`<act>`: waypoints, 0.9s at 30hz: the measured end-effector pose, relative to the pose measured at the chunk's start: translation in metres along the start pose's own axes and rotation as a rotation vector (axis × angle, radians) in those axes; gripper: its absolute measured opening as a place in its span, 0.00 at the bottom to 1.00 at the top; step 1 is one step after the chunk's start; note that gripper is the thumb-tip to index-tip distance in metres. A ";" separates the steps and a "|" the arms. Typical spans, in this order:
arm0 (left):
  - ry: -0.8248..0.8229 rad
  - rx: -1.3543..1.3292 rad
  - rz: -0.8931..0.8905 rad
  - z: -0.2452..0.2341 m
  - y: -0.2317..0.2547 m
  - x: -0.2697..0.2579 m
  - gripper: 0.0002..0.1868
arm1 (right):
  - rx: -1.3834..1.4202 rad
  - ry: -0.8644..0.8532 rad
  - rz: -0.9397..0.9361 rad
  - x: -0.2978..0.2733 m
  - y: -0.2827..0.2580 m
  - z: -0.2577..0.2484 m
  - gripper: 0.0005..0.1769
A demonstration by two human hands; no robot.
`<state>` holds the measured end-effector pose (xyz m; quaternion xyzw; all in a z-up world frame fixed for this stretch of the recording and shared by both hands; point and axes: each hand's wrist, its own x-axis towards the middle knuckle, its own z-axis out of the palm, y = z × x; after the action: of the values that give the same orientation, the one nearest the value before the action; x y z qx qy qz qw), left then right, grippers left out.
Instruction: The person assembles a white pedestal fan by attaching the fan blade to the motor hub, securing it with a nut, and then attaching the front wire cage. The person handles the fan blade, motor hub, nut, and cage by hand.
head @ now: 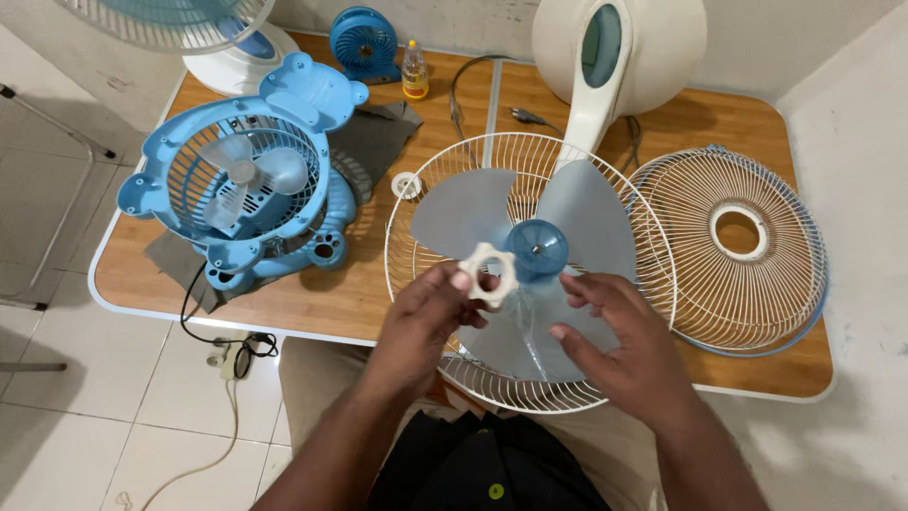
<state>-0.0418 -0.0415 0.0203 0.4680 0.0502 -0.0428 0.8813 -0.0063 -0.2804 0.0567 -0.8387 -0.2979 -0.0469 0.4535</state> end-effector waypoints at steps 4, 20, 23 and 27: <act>-0.078 0.018 -0.087 0.013 -0.020 0.006 0.16 | -0.057 -0.019 -0.050 -0.005 -0.012 0.000 0.39; -0.015 0.944 0.379 0.027 -0.016 -0.006 0.16 | -0.301 -0.033 0.017 -0.002 0.008 0.000 0.37; 0.062 1.339 0.727 0.021 -0.002 0.007 0.17 | -0.272 -0.045 0.062 0.014 0.015 -0.009 0.34; 0.080 1.557 0.775 0.014 0.005 0.025 0.23 | -0.336 -0.165 0.406 0.030 0.018 -0.015 0.34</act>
<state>-0.0157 -0.0512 0.0292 0.9228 -0.1253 0.2546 0.2608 0.0311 -0.2857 0.0627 -0.9457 -0.1477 0.0646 0.2823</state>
